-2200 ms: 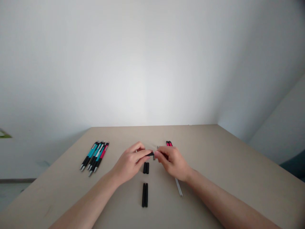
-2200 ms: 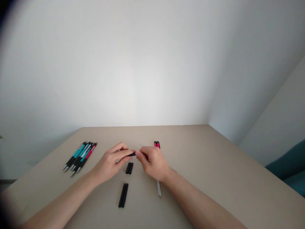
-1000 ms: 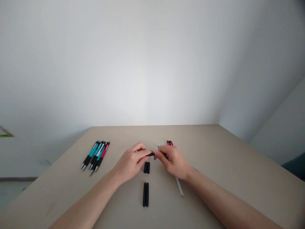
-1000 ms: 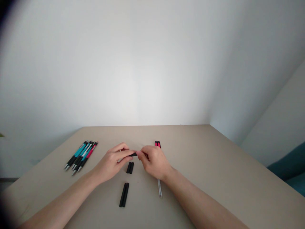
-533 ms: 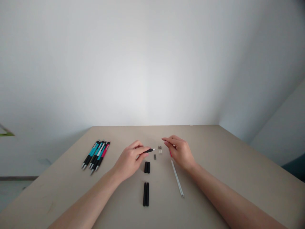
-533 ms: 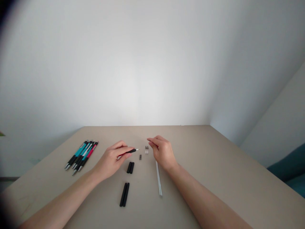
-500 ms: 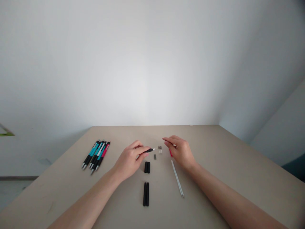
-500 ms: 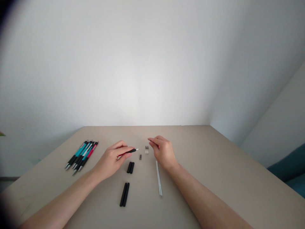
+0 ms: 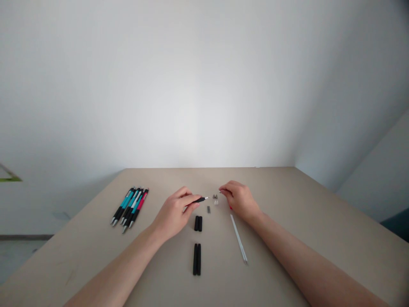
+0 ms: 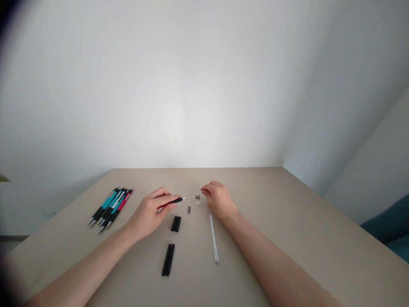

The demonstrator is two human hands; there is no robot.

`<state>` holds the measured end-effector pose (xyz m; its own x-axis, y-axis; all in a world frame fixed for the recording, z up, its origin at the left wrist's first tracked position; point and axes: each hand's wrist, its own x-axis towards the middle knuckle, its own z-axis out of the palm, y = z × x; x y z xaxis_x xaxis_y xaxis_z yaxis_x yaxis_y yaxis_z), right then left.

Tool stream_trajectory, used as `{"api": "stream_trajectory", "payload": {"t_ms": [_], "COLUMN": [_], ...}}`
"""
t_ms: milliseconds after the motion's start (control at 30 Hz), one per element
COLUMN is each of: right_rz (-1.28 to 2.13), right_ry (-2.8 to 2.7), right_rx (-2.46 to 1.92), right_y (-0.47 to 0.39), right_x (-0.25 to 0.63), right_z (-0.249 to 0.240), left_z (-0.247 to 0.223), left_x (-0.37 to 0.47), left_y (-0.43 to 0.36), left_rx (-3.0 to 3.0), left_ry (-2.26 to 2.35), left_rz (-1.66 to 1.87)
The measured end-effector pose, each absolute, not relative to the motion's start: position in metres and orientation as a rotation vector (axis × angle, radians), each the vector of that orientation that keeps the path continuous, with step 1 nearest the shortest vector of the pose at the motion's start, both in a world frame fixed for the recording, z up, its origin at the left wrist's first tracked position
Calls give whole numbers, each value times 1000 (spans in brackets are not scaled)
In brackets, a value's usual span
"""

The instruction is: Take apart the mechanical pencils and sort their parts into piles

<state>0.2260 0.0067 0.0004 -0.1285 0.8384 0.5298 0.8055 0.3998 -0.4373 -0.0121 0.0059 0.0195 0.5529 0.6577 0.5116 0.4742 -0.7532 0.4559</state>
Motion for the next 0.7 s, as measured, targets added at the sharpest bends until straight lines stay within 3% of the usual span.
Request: {"api": "stream_trajectory", "payload": {"t_ms": [700], "right_rz": [-21], "right_ry": [-2174], "right_rx": [-1646], "right_y": [0], "right_x": [216], "right_z": [9], "left_z": [18], "left_x": [-11], "left_y": [7], "left_rx": [2528], "left_ry": [936], "left_rz": [1007]}}
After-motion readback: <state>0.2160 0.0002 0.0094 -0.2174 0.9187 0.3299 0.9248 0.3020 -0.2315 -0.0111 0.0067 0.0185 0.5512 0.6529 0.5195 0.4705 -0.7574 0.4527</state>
